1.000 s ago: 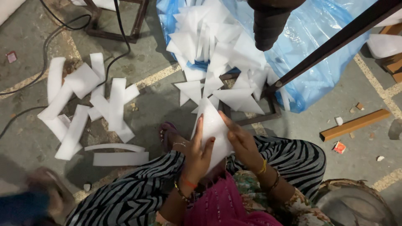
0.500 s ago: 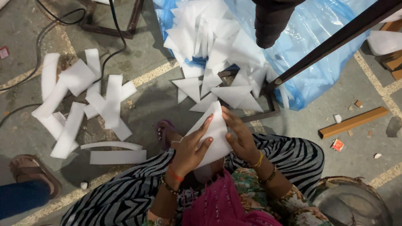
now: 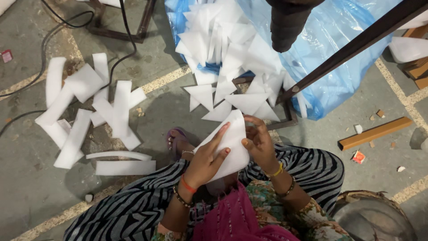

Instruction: The person sits on the floor and folds white foam pieces into triangular shapes by hand. They repeatedly pick up flat foam strips, fold them, and place the finished pieces into a blue plastic bag.

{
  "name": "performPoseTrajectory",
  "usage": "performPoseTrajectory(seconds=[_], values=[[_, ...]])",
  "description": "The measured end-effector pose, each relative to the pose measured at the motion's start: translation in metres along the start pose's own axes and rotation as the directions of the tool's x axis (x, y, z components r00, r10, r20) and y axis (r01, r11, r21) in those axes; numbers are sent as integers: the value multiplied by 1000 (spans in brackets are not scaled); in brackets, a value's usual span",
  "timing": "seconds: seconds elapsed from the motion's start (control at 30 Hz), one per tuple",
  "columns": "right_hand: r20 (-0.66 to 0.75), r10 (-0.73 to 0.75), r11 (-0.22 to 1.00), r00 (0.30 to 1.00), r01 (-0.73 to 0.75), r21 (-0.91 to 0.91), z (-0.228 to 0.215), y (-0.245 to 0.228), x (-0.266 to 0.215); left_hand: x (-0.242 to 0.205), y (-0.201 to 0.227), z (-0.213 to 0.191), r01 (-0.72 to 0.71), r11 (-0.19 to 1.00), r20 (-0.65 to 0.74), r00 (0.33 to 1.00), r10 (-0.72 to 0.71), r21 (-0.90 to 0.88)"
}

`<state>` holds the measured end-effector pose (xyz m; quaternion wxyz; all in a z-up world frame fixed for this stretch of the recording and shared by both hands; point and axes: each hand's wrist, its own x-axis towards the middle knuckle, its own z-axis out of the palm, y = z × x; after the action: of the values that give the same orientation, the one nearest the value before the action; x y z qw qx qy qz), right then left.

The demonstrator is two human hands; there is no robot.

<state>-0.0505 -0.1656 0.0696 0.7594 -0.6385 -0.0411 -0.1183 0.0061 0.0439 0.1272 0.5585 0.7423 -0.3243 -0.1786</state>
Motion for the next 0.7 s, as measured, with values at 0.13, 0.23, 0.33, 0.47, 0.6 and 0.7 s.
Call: performPoseTrajectory(seconds=[0.13,0.23,0.33,0.47,0.6,0.7], values=[[7,-5,1000,1000,5,-13,-4,-3,4,-3,-12,3,122,989,-2,993,-122,81],[17,213,972,977,-214,96,-12,0,9,-1,-34,3,-157,940,-34,984,175,304],[109,500,785,859,-503,361,-20,21,12,-2,-40,2,-338,862,26,934,355,379],[273,513,526,814,-549,649,-29,47,-5,1,-33,0,-374,823,195,927,320,426],[267,548,417,793,-535,735,-33,40,-2,6,-22,-6,-360,750,104,925,366,555],[33,586,637,810,-486,598,-29,21,9,10,-17,-4,-183,792,-196,914,355,582]])
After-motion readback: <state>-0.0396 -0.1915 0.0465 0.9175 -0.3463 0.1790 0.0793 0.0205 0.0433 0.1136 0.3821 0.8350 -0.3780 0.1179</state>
